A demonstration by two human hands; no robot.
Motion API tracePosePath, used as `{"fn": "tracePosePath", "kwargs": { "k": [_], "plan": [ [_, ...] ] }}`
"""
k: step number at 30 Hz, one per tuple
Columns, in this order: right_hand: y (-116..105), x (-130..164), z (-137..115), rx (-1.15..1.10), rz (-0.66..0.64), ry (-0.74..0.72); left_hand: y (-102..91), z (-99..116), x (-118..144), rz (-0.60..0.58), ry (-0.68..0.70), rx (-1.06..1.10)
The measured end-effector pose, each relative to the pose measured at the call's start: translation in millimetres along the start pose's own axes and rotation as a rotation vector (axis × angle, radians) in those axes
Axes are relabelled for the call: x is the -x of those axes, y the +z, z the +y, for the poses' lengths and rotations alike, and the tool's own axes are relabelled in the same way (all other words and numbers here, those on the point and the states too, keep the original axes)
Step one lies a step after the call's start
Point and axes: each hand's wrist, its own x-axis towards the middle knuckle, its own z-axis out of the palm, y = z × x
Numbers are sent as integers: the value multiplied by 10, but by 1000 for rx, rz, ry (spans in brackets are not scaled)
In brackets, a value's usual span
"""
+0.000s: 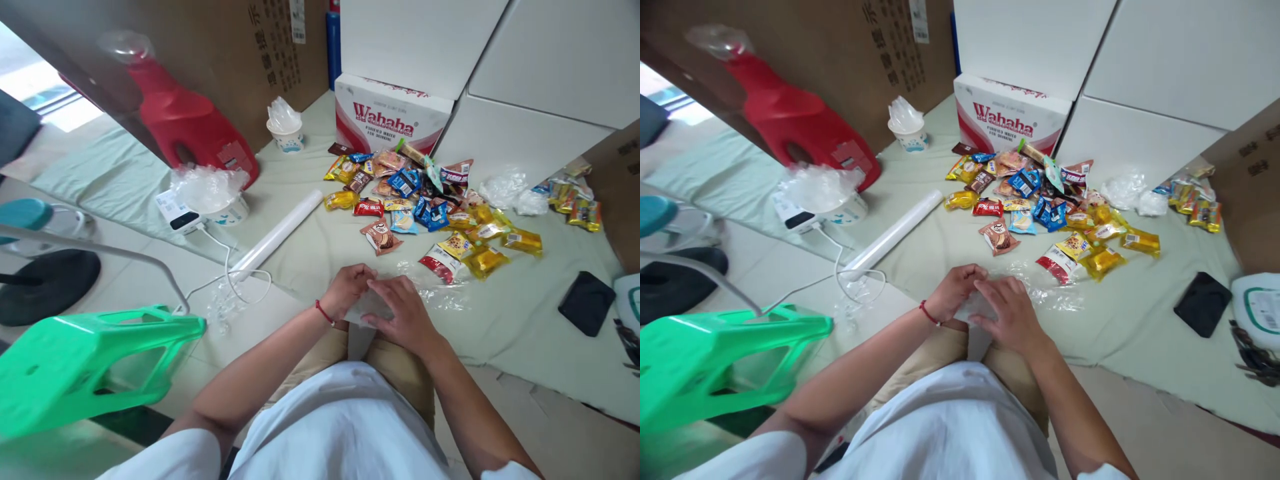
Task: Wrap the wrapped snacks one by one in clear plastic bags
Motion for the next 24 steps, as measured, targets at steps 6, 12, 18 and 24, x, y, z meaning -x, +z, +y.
{"fn": "tracePosePath", "kwargs": {
  "k": [6, 12, 18, 24],
  "plan": [
    [99, -6, 57, -43, 205, 107, -62, 36, -190, 72, -24, 58],
    [-34, 117, -42, 28, 300, 82, -252, 165, -348, 87, -29, -16],
    [-199, -142, 251, 133, 374, 270, -259, 314, -316, -91, -42, 4],
    [-157, -424, 698, -1, 40, 293, -324, 310, -326, -70, -48, -11]
  ]
}}
